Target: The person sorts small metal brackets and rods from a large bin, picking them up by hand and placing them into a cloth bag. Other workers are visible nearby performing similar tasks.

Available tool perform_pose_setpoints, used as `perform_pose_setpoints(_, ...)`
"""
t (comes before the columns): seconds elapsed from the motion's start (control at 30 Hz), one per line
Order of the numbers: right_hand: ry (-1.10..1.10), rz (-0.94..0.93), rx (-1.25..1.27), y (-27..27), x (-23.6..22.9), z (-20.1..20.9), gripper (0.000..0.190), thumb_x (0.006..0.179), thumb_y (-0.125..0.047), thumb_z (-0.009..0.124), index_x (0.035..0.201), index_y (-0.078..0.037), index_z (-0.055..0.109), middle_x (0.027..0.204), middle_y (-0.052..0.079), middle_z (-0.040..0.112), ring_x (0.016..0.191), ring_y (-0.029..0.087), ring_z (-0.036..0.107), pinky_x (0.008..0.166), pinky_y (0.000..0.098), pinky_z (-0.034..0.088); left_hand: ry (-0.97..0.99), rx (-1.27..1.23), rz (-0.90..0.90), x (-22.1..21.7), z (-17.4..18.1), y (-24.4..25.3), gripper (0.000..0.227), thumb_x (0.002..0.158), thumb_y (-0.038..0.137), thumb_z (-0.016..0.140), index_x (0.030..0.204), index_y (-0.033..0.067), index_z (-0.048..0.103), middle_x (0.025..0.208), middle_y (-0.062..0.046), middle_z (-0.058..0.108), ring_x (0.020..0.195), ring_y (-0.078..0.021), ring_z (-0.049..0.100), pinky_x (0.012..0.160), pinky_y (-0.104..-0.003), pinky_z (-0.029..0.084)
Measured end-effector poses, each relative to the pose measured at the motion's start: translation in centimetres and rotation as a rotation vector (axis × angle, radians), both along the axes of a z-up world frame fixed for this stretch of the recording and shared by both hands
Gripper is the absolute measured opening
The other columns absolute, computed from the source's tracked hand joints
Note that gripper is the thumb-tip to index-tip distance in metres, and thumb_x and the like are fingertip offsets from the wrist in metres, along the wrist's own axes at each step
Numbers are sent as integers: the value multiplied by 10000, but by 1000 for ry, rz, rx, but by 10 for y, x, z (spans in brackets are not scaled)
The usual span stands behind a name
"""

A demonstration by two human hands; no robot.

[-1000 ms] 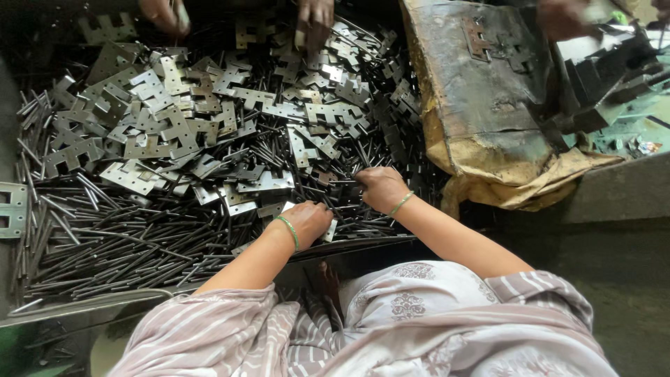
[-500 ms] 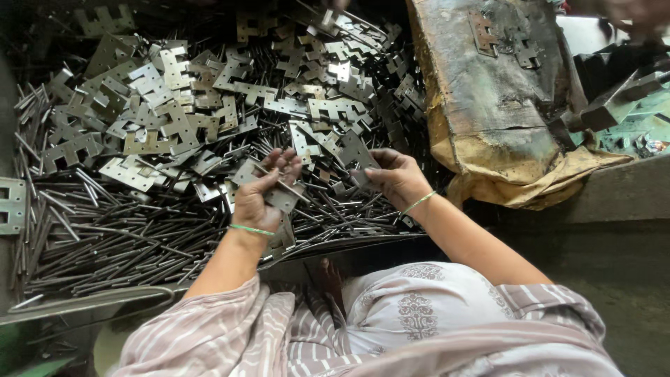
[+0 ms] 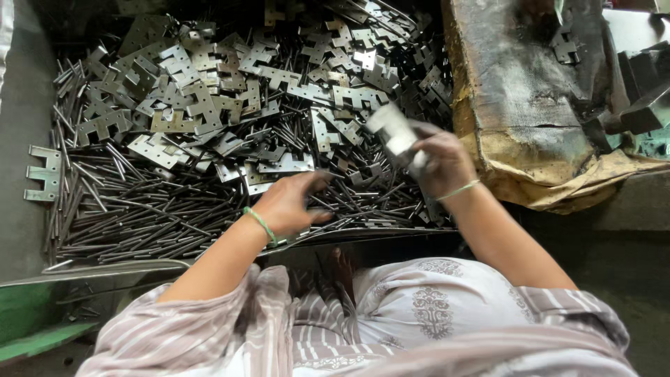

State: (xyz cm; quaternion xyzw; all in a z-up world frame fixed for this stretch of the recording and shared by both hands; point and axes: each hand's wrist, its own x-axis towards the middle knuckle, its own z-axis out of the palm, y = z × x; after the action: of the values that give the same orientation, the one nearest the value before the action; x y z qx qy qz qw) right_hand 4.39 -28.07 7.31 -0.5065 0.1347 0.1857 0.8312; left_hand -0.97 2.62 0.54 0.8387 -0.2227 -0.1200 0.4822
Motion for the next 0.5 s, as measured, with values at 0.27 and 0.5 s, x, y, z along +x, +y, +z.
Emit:
perform_pose_setpoints(0.27, -832, -478, -1488, -179, 48, 9, 462, 924, 137, 619, 1385, 105, 610, 1192, 207, 699, 1006, 288, 682, 858, 373, 587, -342, 663, 32, -29, -43, 27, 238, 752, 15, 709, 968, 116, 697, 942, -97, 714, 1008, -334, 691, 828, -442, 584)
perform_pose_setpoints(0.5, -315, 45, -2062, -144, 51, 4, 390, 803, -34, 617, 1186, 39, 614, 1201, 153, 650, 1116, 237, 615, 903, 268, 546, -131, 601, -16, -28, -28, 31, 240, 745, 48, 708, 978, 54, 650, 962, -123, 702, 965, -354, 689, 804, -463, 569)
